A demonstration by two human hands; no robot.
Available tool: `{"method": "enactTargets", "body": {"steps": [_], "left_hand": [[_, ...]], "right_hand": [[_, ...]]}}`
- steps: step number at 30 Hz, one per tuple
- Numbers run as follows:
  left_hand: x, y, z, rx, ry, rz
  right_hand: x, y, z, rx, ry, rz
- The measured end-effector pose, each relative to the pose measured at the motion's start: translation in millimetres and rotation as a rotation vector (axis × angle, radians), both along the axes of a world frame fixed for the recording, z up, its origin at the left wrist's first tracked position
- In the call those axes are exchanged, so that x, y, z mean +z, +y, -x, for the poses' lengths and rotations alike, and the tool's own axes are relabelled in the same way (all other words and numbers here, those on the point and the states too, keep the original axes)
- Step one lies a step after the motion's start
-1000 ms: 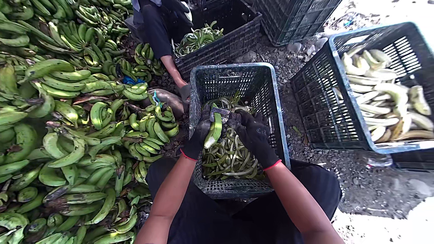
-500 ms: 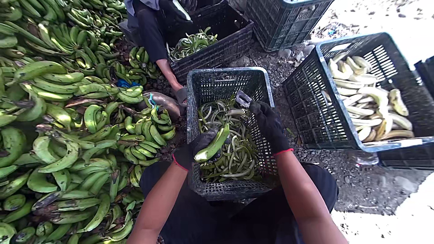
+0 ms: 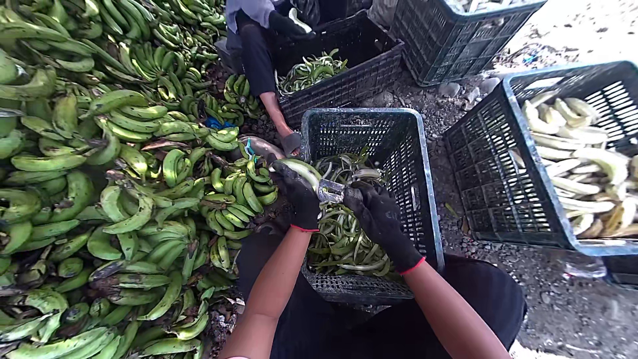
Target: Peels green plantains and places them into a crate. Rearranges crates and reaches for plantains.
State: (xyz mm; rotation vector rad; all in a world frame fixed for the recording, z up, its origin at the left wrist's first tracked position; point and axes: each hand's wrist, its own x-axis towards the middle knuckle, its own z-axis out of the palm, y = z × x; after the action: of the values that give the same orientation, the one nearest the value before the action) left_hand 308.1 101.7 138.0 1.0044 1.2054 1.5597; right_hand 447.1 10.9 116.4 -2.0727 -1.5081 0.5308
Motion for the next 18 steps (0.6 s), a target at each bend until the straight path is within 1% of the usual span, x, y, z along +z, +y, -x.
{"method": "enactTargets", "body": {"steps": [2, 3, 5, 7, 10, 12, 14, 18], "left_hand": [[8, 2, -2, 0.132, 0.097, 0.061], [14, 1, -3, 0.158, 0.124, 0.079], [15, 0, -4, 0.124, 0.09, 0.085], [4, 1, 0, -0.058, 0.054, 0.067], [-9, 8, 8, -0.448, 0.249, 0.056], [-5, 9, 9, -0.676, 0.328, 0.066], [-3, 10, 7, -0.804, 0.368, 0.055], [-7, 6, 25, -0.968, 0.585, 0.104]], "right_hand": [[1, 0, 3, -0.016, -0.042, -0.014], [2, 1, 4, -0.022, -0.052, -0.003], [5, 5, 6, -0.033, -0.038, 0.029], [7, 9, 5, -0.049, 0.016, 0.029], [4, 11, -8, -0.082, 0.023, -0.054], [7, 8, -17, -0.128, 0.052, -0.075], [9, 4, -23, -0.141, 0.062, -0.076], [6, 2, -32, -0.125, 0.045, -0.089]]}}
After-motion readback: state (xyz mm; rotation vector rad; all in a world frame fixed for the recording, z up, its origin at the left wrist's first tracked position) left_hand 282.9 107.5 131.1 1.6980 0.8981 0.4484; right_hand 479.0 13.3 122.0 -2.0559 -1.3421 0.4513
